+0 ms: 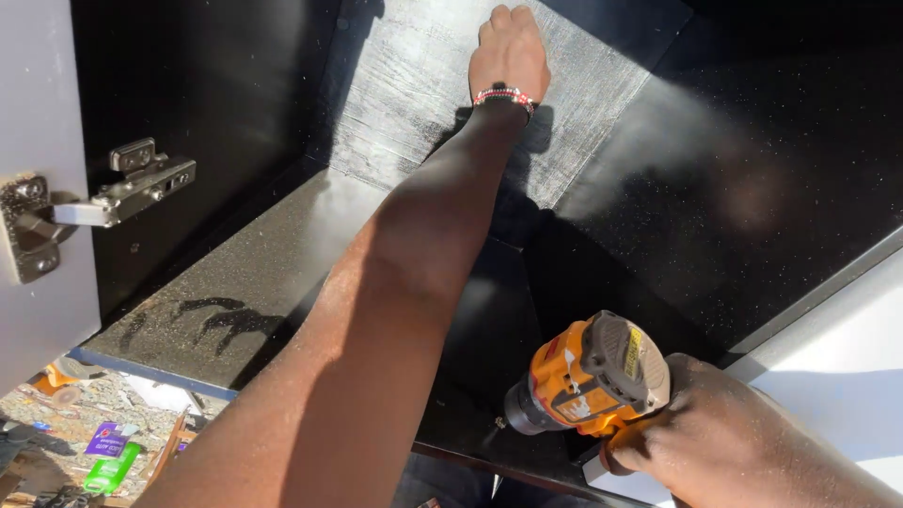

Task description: Securing supports and panels of a cabinet using a power drill

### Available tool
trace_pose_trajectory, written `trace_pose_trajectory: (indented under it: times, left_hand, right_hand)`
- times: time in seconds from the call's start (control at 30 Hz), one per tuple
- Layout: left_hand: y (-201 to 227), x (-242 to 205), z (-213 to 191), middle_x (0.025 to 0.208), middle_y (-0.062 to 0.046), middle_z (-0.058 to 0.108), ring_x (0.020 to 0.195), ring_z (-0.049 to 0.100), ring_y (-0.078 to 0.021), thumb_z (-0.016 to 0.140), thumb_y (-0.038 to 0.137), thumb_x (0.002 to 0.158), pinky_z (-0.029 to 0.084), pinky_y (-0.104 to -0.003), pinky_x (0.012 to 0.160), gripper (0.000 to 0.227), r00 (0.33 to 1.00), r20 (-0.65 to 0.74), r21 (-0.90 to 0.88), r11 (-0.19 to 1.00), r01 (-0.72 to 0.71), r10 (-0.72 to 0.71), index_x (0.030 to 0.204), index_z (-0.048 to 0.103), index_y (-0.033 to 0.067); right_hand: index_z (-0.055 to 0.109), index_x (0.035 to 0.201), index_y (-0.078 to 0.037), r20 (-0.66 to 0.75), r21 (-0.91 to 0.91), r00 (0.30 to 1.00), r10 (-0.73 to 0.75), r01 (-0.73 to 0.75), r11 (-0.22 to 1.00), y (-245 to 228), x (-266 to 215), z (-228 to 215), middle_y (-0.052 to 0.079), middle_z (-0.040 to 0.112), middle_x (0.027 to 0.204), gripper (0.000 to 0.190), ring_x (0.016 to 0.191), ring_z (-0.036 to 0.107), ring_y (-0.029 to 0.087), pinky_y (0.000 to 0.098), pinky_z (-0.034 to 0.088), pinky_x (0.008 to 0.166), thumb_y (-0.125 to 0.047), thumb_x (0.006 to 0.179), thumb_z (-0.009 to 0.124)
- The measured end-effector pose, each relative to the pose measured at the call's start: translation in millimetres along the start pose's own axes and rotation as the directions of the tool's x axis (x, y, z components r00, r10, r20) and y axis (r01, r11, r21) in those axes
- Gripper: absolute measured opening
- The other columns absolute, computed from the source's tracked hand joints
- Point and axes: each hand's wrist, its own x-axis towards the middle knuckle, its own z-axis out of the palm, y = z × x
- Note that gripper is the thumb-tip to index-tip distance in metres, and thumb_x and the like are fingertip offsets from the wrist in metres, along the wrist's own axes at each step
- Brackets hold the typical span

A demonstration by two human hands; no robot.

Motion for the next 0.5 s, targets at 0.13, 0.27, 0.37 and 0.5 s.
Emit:
trace_pose_trajectory:
  times: [0.13, 0.27, 0.37, 0.5]
  left_hand:
    - [-35, -4, 17, 0.104, -0.009, 0.076, 0.103, 0.074, -0.0423, 0.075, 0.007, 0.087, 0.065, -0.058, 0.072, 0.022, 0.989, -0.073, 0.003, 0.992, -0.130, 0.130, 0.102, 0.074, 0.0220]
    - [-25, -29, -74, 0.110, -0.015, 0.081, 0.111, 0.076, -0.0420, 0.069, 0.012, 0.098, 0.068, -0.057, 0.088, 0.038, 0.963, 0.190, -0.143, 0.976, -0.164, 0.190, 0.136, 0.066, 0.0103]
    - [-18, -67, -174, 0.103, -0.013, 0.072, 0.101, 0.070, -0.0348, 0.053, -0.006, 0.093, 0.063, -0.051, 0.081, 0.050, 0.901, 0.382, -0.275, 0.956, -0.099, 0.203, 0.140, 0.052, 0.0076]
    - [-27, -110, -195, 0.081, -0.010, 0.065, 0.067, 0.064, -0.0317, 0.062, 0.012, 0.078, 0.050, -0.046, 0.055, 0.004, 0.882, 0.372, -0.338, 0.927, -0.163, 0.290, 0.077, 0.060, 0.0140]
  right_hand:
    - [0.080, 0.101, -0.036, 0.027, 0.441, 0.985, 0.172, -0.166, 0.882, 9, 13, -54, -0.033, 0.081, 0.104, 0.023, 0.116, 0.071, -0.019, 0.0109, 0.054, 0.099, -0.022, 0.107, 0.062]
    - [0.087, 0.078, 0.014, 0.643, 0.744, 0.477, 0.599, -0.575, -0.341, -17, 15, -189, 0.027, 0.069, 0.058, 0.015, 0.043, 0.066, 0.034, 0.0392, 0.046, 0.038, 0.005, 0.090, 0.091]
    - [0.079, 0.084, 0.023, 0.611, 0.791, 0.481, 0.629, -0.396, -0.466, -21, 14, -175, 0.029, 0.052, 0.065, 0.018, 0.049, 0.048, 0.038, 0.0476, 0.038, 0.035, 0.017, 0.088, 0.095]
    - [0.089, 0.095, 0.020, 0.603, 0.798, 0.489, 0.630, -0.362, -0.482, -29, 3, -171, 0.025, 0.048, 0.070, 0.020, 0.059, 0.038, 0.033, 0.0442, 0.026, 0.049, 0.008, 0.091, 0.104]
